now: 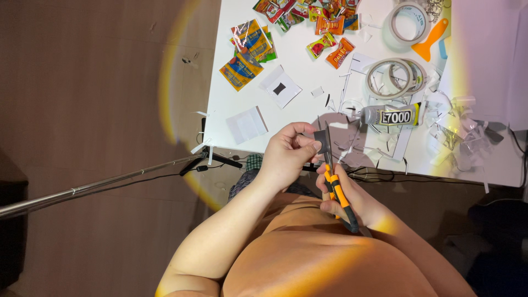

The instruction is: The person cuts small black strips with scissors, folds an orange candy wrapper, and applies glue to attach the strips to the wrapper. They then handle tape and additional small pieces on the table.

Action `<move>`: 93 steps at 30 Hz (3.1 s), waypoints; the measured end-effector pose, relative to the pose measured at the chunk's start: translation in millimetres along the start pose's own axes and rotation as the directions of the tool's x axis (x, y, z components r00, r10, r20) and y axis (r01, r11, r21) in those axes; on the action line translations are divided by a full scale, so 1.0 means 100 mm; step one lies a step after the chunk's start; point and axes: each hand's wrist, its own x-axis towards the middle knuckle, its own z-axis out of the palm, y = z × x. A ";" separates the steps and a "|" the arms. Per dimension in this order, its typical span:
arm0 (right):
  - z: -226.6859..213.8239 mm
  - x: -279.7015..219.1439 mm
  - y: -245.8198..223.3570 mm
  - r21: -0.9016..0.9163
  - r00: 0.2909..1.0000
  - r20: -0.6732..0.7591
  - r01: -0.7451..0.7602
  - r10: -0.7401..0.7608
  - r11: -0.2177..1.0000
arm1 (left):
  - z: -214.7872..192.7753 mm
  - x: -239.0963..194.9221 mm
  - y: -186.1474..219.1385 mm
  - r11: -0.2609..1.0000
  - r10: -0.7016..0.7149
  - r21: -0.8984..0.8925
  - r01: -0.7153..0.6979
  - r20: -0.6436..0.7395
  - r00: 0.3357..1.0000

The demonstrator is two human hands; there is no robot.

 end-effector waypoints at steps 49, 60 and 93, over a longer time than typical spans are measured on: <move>-0.33 0.31 -0.20 -0.191 0.870 -0.356 0.290 -0.341 0.938 | -0.23 -0.08 -0.02 0.833 -0.250 0.549 0.062 0.274 0.929; 0.11 0.00 -0.01 0.067 0.975 -0.046 0.221 -0.218 0.973 | -0.05 -0.09 0.08 0.954 0.012 0.300 -0.026 0.047 0.999; -0.06 -0.26 0.38 -0.151 0.994 -0.103 0.017 -0.033 0.988 | 0.28 -0.32 0.14 0.938 0.131 0.328 -0.116 -0.025 0.991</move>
